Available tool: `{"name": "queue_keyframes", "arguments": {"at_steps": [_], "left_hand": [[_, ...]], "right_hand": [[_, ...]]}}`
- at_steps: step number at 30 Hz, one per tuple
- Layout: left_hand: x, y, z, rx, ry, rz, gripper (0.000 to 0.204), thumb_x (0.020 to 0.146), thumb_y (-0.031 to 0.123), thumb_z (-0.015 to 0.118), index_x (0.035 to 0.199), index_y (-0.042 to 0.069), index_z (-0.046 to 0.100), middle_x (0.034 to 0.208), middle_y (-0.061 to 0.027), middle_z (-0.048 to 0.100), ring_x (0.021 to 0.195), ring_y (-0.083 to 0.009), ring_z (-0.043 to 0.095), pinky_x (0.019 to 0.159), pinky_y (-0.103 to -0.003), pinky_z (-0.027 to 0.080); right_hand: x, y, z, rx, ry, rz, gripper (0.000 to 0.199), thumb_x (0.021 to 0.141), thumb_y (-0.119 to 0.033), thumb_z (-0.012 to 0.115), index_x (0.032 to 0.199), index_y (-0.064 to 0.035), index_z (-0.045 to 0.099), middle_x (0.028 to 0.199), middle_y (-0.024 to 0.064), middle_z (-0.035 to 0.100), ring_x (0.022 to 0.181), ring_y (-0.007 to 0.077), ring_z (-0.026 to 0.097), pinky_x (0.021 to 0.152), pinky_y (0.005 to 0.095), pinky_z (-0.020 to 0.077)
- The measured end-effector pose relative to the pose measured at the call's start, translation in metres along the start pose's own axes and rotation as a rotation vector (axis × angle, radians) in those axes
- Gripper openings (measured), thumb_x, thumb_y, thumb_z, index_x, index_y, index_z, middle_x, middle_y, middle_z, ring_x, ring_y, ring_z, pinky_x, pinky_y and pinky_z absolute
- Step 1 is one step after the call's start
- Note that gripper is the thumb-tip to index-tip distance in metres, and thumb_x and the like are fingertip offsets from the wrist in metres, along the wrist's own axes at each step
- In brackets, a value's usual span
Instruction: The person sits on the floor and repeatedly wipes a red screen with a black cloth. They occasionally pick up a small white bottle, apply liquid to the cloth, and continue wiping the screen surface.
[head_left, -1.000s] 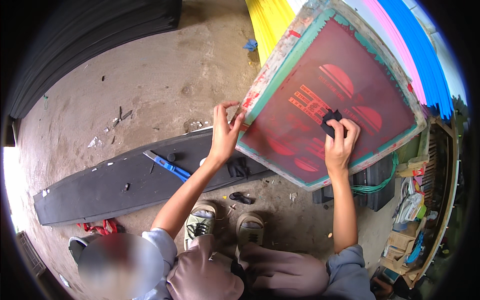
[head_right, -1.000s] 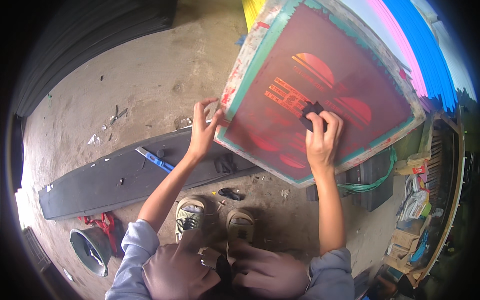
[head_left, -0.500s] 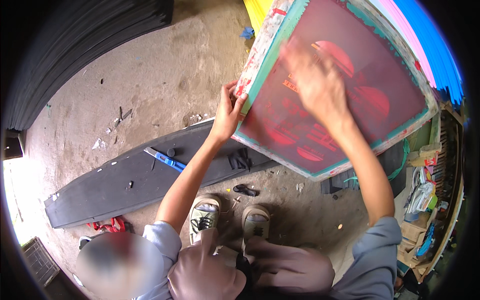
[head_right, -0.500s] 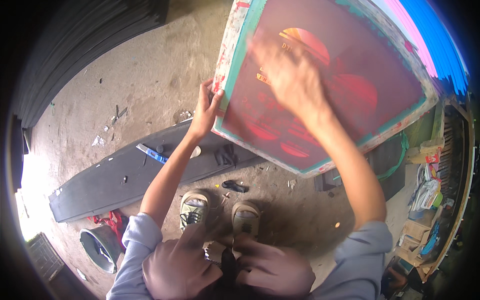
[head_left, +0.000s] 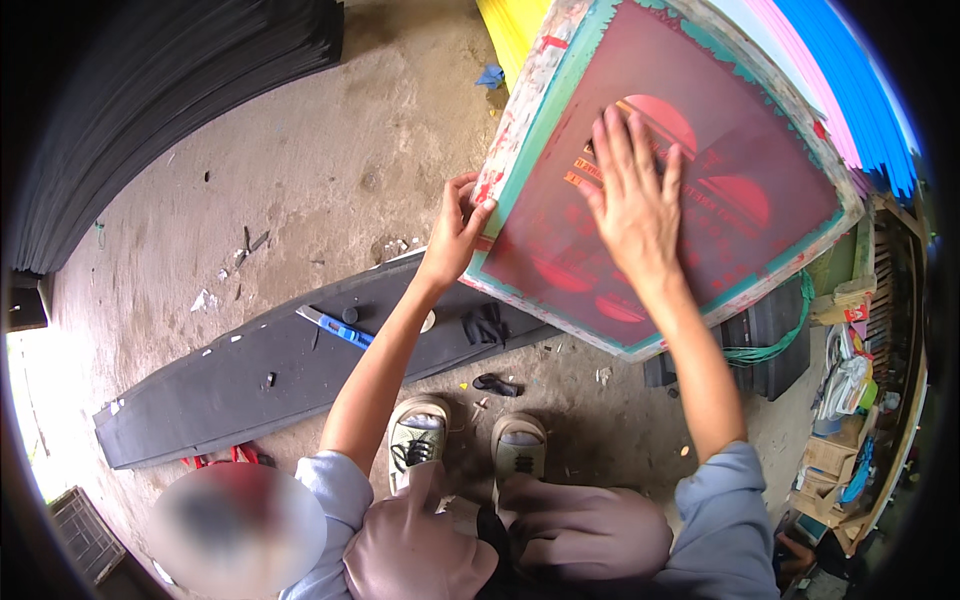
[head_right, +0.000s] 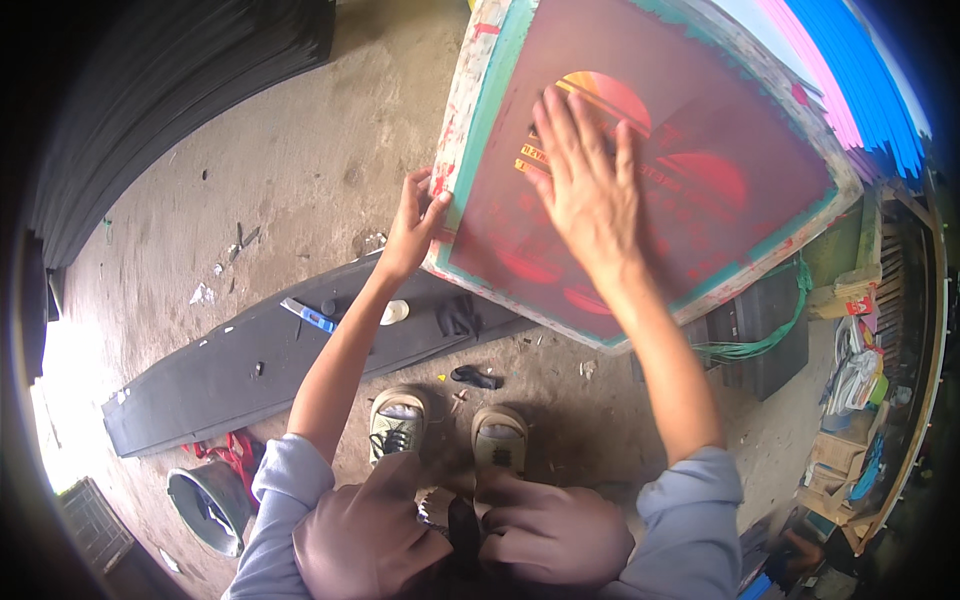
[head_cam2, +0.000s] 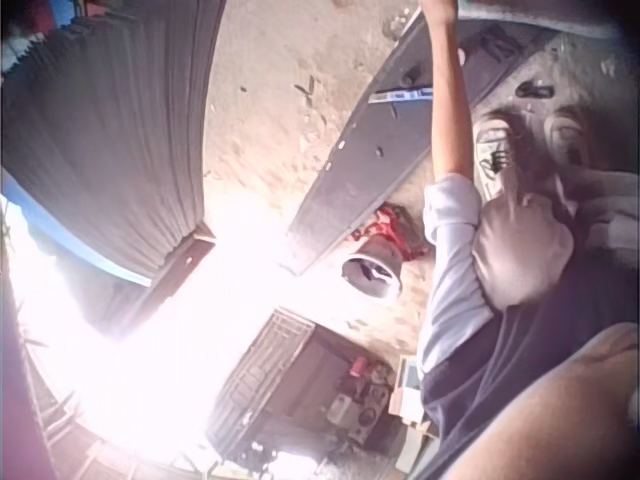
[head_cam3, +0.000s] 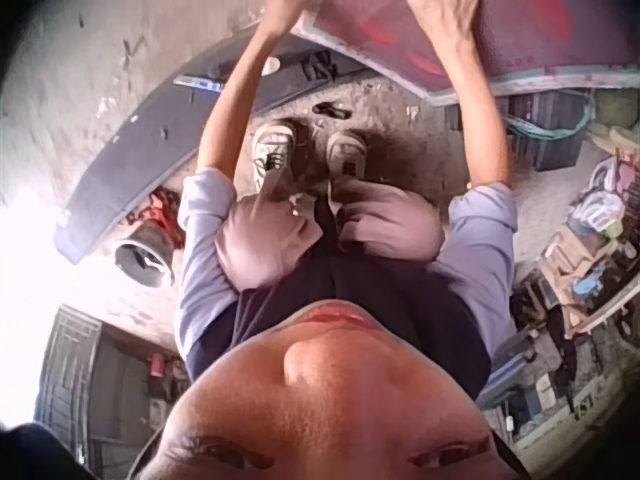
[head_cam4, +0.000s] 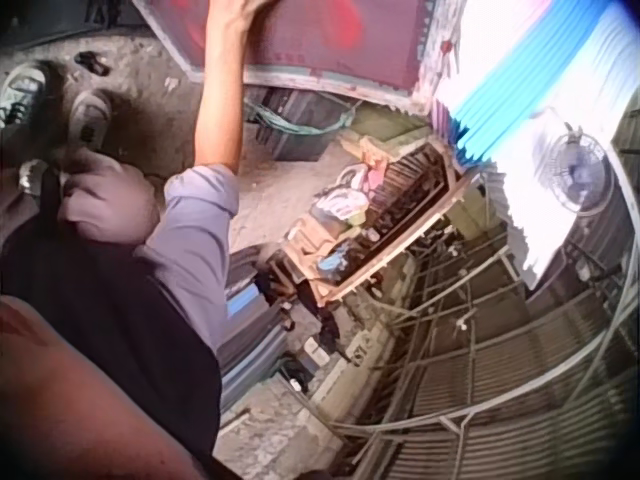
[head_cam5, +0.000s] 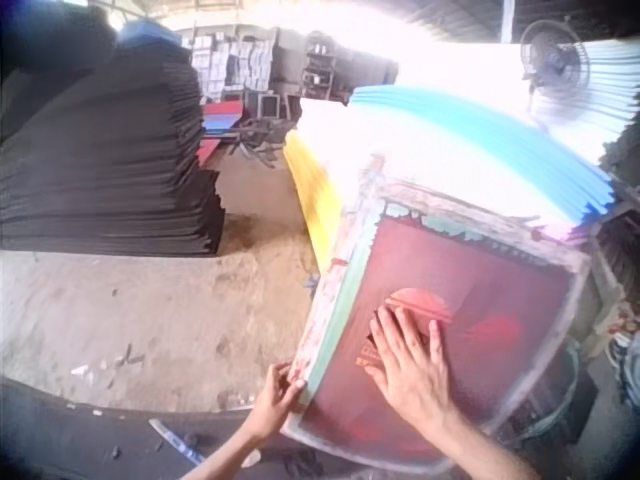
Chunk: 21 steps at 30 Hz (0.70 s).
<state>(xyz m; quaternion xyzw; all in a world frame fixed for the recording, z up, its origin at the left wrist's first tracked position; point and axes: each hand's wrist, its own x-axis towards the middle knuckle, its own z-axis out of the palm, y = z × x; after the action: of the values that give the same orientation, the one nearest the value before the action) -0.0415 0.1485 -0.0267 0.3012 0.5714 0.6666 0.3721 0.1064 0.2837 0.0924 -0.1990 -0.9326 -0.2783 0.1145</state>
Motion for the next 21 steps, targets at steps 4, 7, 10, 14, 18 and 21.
{"name": "queue_keyframes", "arguments": {"at_steps": [4,7,10,14,18,21], "left_hand": [[0.0,0.0,0.006,-0.008,-0.017,0.023,0.042,0.095,0.019,0.048,0.128,0.003,0.027,0.122,-0.0143,0.049,0.1,-0.0177,0.053,0.064,-0.03,0.056],[0.0,-0.006,-0.003,0.076,-0.009,0.114,0.042,0.096,0.018,0.048,0.129,0.002,0.027,0.118,-0.0149,0.051,0.097,-0.0176,0.054,0.067,-0.03,0.056],[-0.003,0.0,-0.001,0.036,-0.011,0.021,0.042,0.096,0.018,0.048,0.129,0.003,0.027,0.103,-0.0129,0.055,0.089,-0.0154,0.056,0.066,-0.029,0.055],[0.0,-0.008,-0.009,0.136,-0.022,0.06,0.042,0.096,0.016,0.047,0.13,0.003,0.027,0.103,-0.0129,0.054,0.086,-0.0151,0.057,0.065,-0.029,0.055],[-0.003,-0.004,0.004,0.095,-0.006,0.033,0.043,0.096,0.017,0.045,0.132,0.003,0.025,0.101,-0.012,0.051,0.081,-0.0139,0.056,0.063,-0.028,0.054],[-0.007,-0.008,-0.002,0.152,0.031,0.038,0.045,0.097,0.017,0.044,0.134,0.004,0.022,0.097,-0.0101,0.048,0.081,-0.0134,0.054,0.063,-0.027,0.054]], "right_hand": [[-0.068,-0.012,0.032,-0.05,-0.128,-0.269,0.067,0.088,-0.05,0.044,0.144,-0.0186,0.026,0.152,-0.0031,0.017,0.141,0.0144,0.01,0.113,0.0474,0.0045],[-0.061,0.0,0.032,-0.06,-0.041,-0.26,0.068,0.087,-0.05,0.044,0.144,-0.0196,0.024,0.151,-0.004,0.018,0.14,0.0145,0.011,0.112,0.0507,0.0053],[-0.018,0.029,0.003,-0.054,0.002,0.018,0.069,0.088,-0.052,0.043,0.145,-0.0178,0.023,0.151,-0.0038,0.019,0.14,0.0174,0.013,0.111,0.0539,0.008],[-0.037,0.006,0.013,0.015,-0.083,0.017,0.074,0.087,-0.059,0.037,0.145,-0.0172,0.02,0.153,0.0022,0.012,0.141,0.0208,0.007,0.112,0.0501,0.0064],[-0.108,0.023,0.035,-0.118,-0.139,-0.306,0.076,0.086,-0.061,0.036,0.147,-0.0211,0.014,0.154,-0.0013,0.005,0.142,0.0188,0.0,0.112,0.0533,0.001],[-0.074,0.052,0.011,-0.109,-0.07,-0.076,0.079,0.084,-0.063,0.036,0.146,-0.0203,0.015,0.153,-0.0018,0.008,0.142,0.0189,0.004,0.111,0.0563,0.0024]]}}
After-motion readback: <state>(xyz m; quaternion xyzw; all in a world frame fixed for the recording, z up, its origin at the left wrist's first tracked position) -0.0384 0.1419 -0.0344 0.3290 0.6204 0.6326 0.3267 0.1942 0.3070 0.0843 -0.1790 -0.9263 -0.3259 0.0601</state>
